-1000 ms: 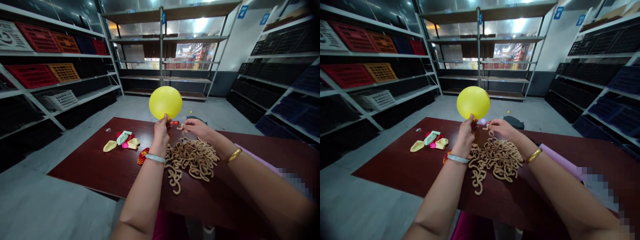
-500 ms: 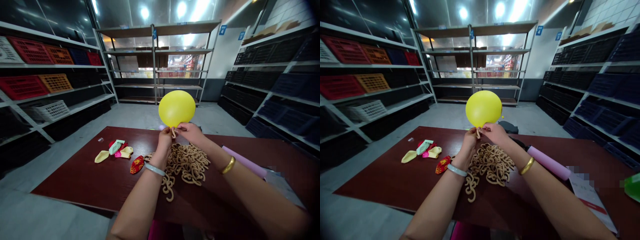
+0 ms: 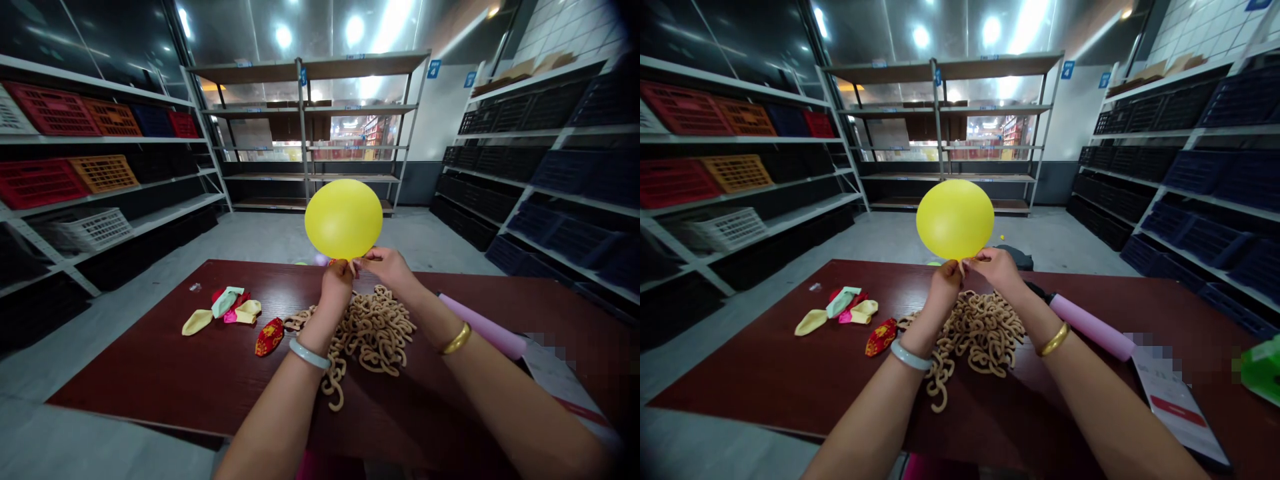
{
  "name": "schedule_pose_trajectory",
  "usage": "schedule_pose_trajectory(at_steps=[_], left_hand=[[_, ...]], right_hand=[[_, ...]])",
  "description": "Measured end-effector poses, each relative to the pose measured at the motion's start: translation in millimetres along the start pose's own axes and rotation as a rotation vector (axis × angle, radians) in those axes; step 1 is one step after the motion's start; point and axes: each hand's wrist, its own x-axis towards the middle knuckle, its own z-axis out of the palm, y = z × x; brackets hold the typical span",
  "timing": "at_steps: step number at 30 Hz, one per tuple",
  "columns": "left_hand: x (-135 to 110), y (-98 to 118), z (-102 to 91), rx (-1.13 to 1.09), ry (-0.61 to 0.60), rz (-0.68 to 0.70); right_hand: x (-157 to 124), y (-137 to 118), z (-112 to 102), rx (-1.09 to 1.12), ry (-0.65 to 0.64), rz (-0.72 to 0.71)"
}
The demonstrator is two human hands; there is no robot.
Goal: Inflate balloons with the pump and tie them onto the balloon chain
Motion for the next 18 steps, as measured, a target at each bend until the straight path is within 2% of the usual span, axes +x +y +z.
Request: schedule_pose_trajectory(at_steps=[4,8,14,18], left_hand=[[-1,2,0.1,-0.002,-0.098,0.069],[-3,3,0.7,-0.006,-0.143,0.104],[-1,3,1.1,-0.161,-0.170,-0.038],[3,2,-2.7,-0.394,-0.145,-0.167]], right_hand=[[-1,-7,-5,0.032,0.000,0.022],[-4,-15,-11,-0.071,-0.008,0.033],[-17,-33,-18,-0.395,0.076,-0.067],[-22,-34,-21,-0.347,0.050,-0.159]])
